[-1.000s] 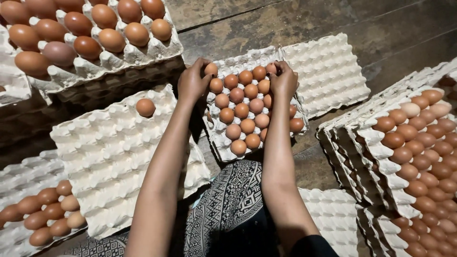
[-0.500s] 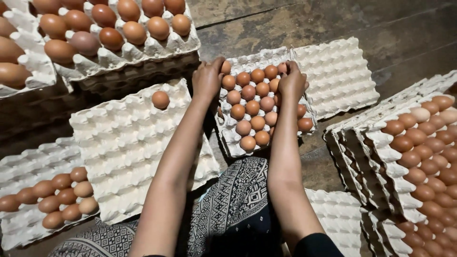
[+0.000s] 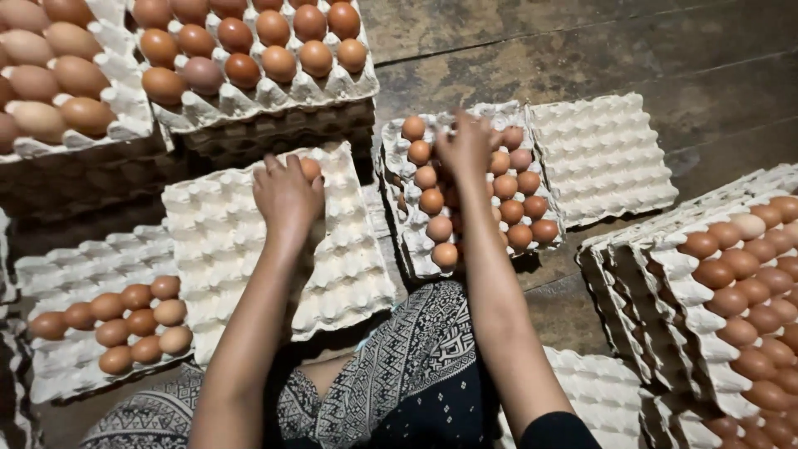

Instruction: Sorting and packing brown eggs into cardboard trays by hand while sitting on the floor.

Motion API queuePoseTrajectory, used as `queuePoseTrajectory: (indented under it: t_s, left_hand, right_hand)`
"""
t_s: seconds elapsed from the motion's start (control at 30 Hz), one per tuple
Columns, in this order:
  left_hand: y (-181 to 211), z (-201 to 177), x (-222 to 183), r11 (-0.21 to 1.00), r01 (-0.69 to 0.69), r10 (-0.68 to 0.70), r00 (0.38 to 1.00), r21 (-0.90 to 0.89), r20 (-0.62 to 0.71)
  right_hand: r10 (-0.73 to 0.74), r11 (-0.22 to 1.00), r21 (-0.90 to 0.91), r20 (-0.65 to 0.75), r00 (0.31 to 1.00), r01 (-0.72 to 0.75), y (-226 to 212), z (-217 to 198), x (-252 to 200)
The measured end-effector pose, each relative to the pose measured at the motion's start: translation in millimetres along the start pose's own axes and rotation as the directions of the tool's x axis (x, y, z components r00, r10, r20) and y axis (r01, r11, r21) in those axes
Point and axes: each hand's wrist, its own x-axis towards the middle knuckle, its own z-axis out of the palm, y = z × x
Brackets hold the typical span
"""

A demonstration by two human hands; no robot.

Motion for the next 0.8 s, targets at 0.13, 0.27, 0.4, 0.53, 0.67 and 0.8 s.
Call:
queuePoseTrajectory:
  t_s: [0.13,0.27,0.4,0.53,0.67,0.8]
  left_hand:
    - [-4,-21,-5,0.981,0.080,-0.041,0.975,-0.174,0.220]
    - [-6,-28,-4,0.969,0.044,-0.007,0.988,-0.243,0.153]
    - [6,-18,-1,0.868,-0.169,0.128,0.985,-0.466,-0.118]
    - [60,-8,25,0.576,-0.242,0.225,0.965,-0.781,-0.133]
    - [124,22,58,0.604,-0.236,0.245,0.964,-0.761,-0.105]
    - [172,56,82,0.763,-0.210,0.291,0.956,-0.611,0.035]
  right_hand:
    - [-0.108,0.992,-0.072,0.001,0.994,0.107,-36,26,3]
    - [0.006,1.000,-0.026,0.123,0.992,-0.003,-28,52,12]
    - [0.221,0.912,0.317,0.155,0.963,-0.260,7,45,29]
    - [0.227,0.960,0.165,0.010,0.974,-0.225,60,31,39]
    - [0.291,0.952,0.071,0.077,0.954,-0.296,48,3,28]
    - [0.282,0.949,0.093,0.169,0.944,-0.300,54,19,29]
